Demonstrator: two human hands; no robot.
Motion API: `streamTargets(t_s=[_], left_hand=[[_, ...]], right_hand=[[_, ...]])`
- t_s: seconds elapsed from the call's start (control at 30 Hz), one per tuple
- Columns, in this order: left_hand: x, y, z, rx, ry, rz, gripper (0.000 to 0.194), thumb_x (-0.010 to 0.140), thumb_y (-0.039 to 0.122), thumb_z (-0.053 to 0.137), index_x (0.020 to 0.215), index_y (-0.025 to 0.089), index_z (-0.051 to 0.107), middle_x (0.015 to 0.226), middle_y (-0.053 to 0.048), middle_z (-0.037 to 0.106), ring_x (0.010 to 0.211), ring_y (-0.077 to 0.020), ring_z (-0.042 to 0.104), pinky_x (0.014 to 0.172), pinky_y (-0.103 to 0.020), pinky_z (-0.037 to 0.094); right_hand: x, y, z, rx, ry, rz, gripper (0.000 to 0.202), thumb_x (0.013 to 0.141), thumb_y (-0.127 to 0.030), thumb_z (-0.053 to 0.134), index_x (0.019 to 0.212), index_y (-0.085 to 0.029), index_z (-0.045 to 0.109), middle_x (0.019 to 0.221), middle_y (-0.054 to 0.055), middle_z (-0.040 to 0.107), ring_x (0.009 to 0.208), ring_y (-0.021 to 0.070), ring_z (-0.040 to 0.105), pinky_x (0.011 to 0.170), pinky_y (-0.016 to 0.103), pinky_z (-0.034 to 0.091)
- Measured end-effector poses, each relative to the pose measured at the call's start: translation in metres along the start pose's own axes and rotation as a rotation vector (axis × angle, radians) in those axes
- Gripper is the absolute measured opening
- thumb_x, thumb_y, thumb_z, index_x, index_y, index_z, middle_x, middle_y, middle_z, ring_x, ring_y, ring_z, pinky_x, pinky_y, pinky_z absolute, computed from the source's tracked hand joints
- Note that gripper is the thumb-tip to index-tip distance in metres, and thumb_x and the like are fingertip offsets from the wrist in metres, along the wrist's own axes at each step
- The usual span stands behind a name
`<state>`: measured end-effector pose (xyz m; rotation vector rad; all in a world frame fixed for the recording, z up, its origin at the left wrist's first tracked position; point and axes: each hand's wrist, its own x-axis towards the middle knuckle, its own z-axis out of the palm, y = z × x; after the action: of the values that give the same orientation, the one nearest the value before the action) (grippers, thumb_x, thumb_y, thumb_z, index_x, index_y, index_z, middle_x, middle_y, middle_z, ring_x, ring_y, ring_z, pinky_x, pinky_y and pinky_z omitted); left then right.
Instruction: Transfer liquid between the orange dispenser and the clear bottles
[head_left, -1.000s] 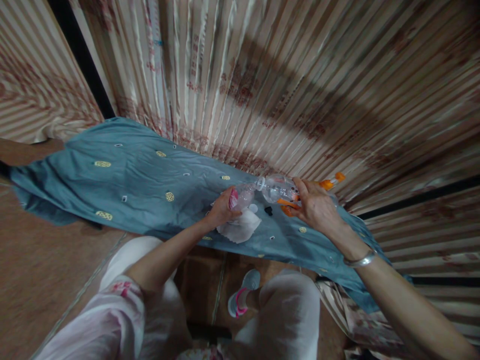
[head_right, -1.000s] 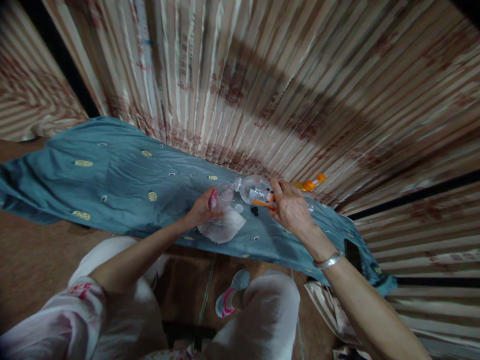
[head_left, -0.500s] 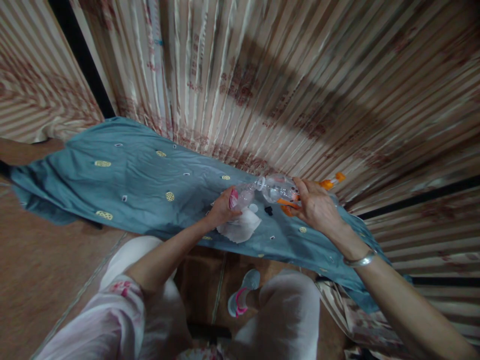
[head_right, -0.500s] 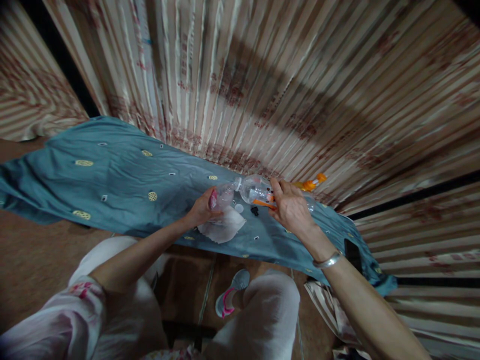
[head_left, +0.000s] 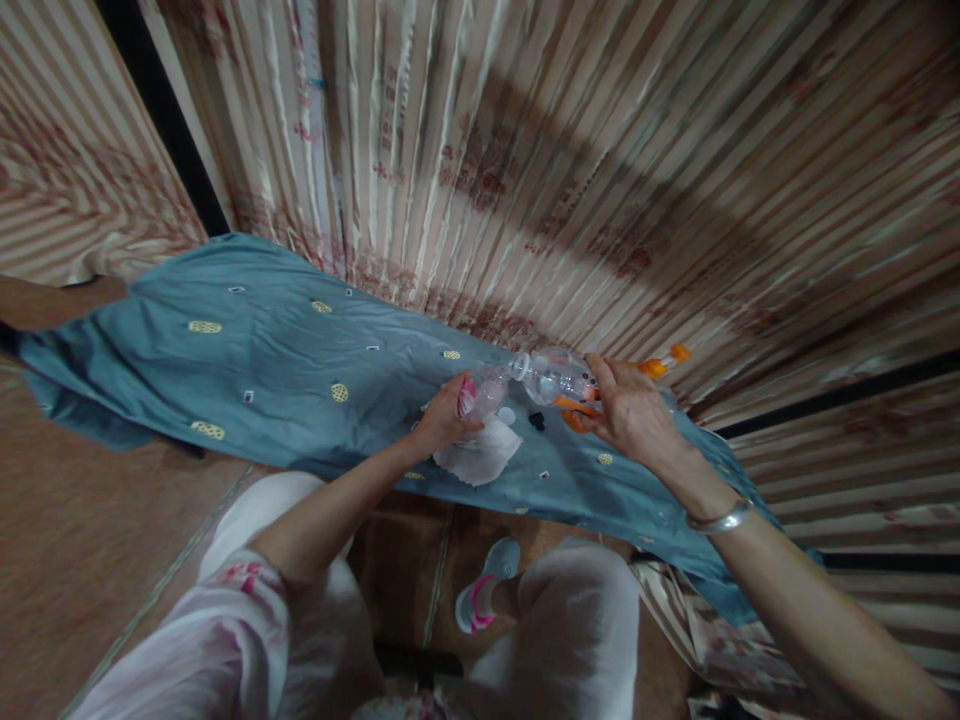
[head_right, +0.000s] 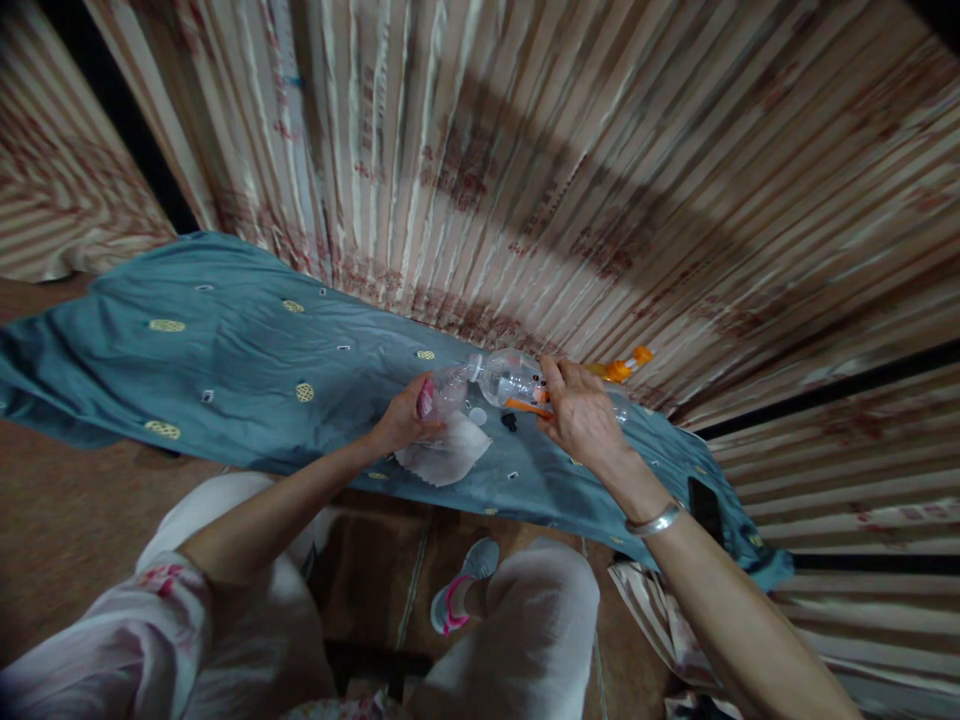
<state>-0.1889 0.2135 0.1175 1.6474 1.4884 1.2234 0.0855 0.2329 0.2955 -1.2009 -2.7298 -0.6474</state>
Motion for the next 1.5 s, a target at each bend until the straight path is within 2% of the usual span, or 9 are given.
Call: streamTargets(t_s=[0.2, 0.4, 0.73, 0.97, 1.2, 1.5], left_hand=[[-0.001, 0.006, -0.002, 0.004, -0.023, -0.019, 0.094, 0.061, 0.019, 0.088, 0.145, 0.009, 0.046, 0.144, -0.021, 0.062, 0.133, -0.0374, 0.061, 0.118, -0.051, 0.047], [0.0, 0.008, -0.003, 0.001, -0.033, -0.034, 0.096, 0.062, 0.018, 0.088, 0.147, 0.008, 0.044, 0.148, -0.022, 0.059, 0.136, -0.04, 0.059, 0.12, -0.052, 0.045], [0.001, 0.001, -0.001, -0.017, -0.018, -0.002, 0.094, 0.06, 0.022, 0.088, 0.144, 0.016, 0.047, 0.147, -0.019, 0.061, 0.135, -0.0367, 0.061, 0.116, -0.055, 0.048], [0.0, 0.001, -0.001, 0.003, -0.013, -0.001, 0.094, 0.062, 0.021, 0.087, 0.145, 0.011, 0.047, 0.145, -0.022, 0.062, 0.135, -0.0379, 0.061, 0.119, -0.055, 0.046], [0.001, -0.005, 0.002, -0.002, 0.006, 0.023, 0.095, 0.059, 0.023, 0.089, 0.144, 0.015, 0.05, 0.143, -0.019, 0.063, 0.133, -0.0361, 0.063, 0.116, -0.054, 0.049], [0.001, -0.008, 0.002, -0.019, 0.013, 0.058, 0.091, 0.062, 0.025, 0.088, 0.144, 0.017, 0.051, 0.14, -0.015, 0.066, 0.129, -0.0333, 0.065, 0.113, -0.051, 0.051]], right_hand=[[0.0, 0.0, 0.0, -0.01, 0.007, -0.005, 0.071, 0.087, -0.035, 0.068, 0.147, -0.006, 0.044, 0.124, 0.024, 0.065, 0.111, 0.0376, 0.063, 0.097, 0.048, 0.052], [-0.001, 0.002, 0.002, 0.006, 0.027, -0.016, 0.072, 0.087, -0.035, 0.066, 0.15, -0.009, 0.041, 0.125, 0.023, 0.065, 0.112, 0.0381, 0.062, 0.097, 0.05, 0.051], [0.0, 0.001, 0.001, -0.004, 0.001, -0.007, 0.075, 0.087, -0.038, 0.068, 0.15, -0.009, 0.039, 0.127, 0.024, 0.064, 0.116, 0.0391, 0.061, 0.099, 0.05, 0.051], [0.0, 0.0, 0.0, -0.008, 0.007, -0.001, 0.074, 0.088, -0.038, 0.068, 0.149, -0.008, 0.041, 0.128, 0.023, 0.063, 0.113, 0.0378, 0.061, 0.099, 0.048, 0.05], [0.001, -0.001, 0.0, -0.002, 0.007, 0.002, 0.072, 0.088, -0.037, 0.067, 0.149, -0.009, 0.042, 0.124, 0.023, 0.065, 0.112, 0.038, 0.061, 0.097, 0.049, 0.05], [0.001, -0.001, -0.001, -0.011, 0.01, -0.003, 0.073, 0.087, -0.038, 0.068, 0.148, -0.007, 0.042, 0.126, 0.024, 0.064, 0.113, 0.0386, 0.062, 0.099, 0.049, 0.051]])
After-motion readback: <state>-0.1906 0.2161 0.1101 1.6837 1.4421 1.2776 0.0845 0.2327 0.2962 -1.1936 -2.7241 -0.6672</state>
